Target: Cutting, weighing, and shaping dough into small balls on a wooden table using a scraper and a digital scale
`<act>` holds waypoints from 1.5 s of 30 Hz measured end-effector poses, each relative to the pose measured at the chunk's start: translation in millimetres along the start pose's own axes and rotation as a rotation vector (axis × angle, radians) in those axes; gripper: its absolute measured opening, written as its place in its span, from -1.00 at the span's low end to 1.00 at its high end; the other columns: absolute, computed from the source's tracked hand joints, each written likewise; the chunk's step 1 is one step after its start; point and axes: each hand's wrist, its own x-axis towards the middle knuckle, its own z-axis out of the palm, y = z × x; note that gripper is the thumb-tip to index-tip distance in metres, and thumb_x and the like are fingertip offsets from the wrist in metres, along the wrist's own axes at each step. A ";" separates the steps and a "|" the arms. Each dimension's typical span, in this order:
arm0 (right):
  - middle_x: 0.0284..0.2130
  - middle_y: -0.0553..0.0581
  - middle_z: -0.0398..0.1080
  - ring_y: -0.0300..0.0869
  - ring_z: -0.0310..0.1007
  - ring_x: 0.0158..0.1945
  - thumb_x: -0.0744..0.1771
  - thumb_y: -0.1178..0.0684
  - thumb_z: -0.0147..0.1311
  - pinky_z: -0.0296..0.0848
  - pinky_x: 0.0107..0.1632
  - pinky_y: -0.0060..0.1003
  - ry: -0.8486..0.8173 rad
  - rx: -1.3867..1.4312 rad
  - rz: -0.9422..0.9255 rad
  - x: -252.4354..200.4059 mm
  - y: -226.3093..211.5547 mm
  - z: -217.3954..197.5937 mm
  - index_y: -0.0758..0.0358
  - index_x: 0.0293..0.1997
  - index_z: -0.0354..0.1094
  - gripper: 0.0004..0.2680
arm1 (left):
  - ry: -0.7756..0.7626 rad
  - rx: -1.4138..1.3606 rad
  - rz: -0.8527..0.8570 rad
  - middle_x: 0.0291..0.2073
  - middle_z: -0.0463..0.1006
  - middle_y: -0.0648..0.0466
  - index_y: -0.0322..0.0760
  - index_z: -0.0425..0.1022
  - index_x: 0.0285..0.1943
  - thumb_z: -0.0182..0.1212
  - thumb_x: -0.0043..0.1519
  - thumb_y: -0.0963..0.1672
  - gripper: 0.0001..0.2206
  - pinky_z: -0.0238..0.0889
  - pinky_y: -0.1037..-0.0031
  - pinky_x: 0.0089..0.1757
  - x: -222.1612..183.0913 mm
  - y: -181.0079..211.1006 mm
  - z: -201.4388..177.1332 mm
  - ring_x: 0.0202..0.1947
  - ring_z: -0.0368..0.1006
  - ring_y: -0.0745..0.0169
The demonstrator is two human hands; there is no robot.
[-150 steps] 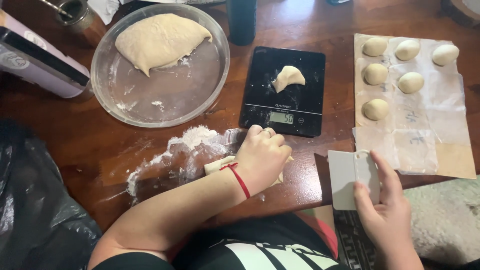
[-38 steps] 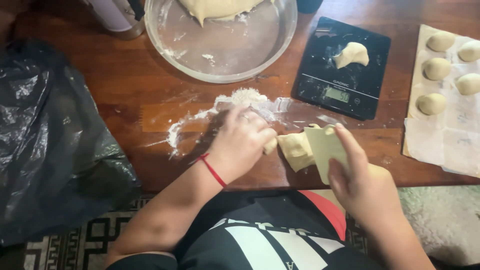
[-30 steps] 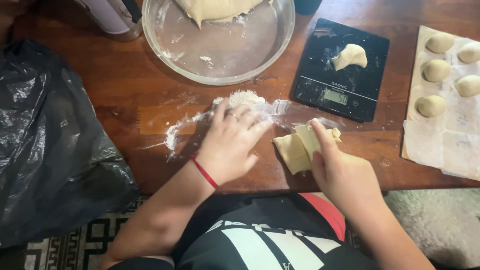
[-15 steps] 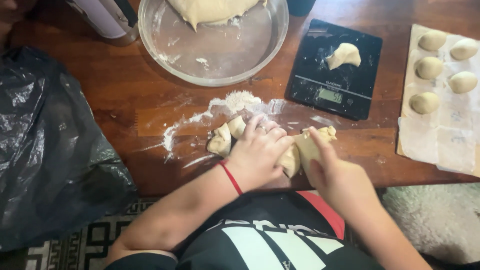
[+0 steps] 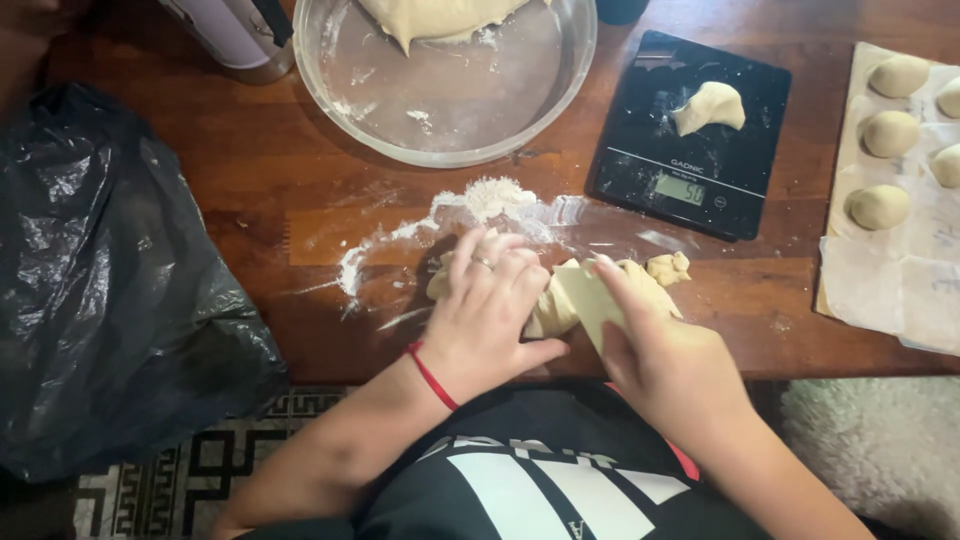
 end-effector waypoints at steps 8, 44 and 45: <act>-0.42 0.25 0.32 0.18 0.30 -0.29 0.39 0.19 0.05 0.37 -0.11 0.01 0.141 -0.098 -0.356 32.1 -7.7 25.8 0.31 0.56 0.17 -0.52 | 0.059 0.061 0.011 0.03 0.61 0.01 -0.22 0.58 0.06 0.70 -0.17 0.01 -0.38 -0.09 -0.10 0.49 -7.5 4.1 13.8 0.31 0.46 -0.13; 0.56 0.23 0.24 0.09 0.43 0.38 0.40 0.10 0.07 0.40 0.16 -0.08 0.351 0.272 0.391 -55.1 54.0 -45.4 0.07 0.64 0.07 -0.48 | 0.039 0.138 0.009 -0.06 0.51 -0.02 -0.15 0.53 -0.04 0.41 0.14 -0.10 -0.75 0.18 0.02 0.19 33.2 19.3 23.2 -0.01 0.43 -0.09; 0.55 0.20 0.24 0.05 0.47 0.29 0.40 0.10 0.07 0.42 0.08 -0.13 0.335 0.293 0.427 -53.7 52.5 -46.4 0.03 0.64 0.07 -0.47 | 0.044 0.227 -0.006 -0.07 0.51 0.03 -0.10 0.53 -0.06 0.52 0.05 0.03 -0.62 0.20 0.03 0.21 35.5 18.8 21.0 -0.03 0.45 -0.02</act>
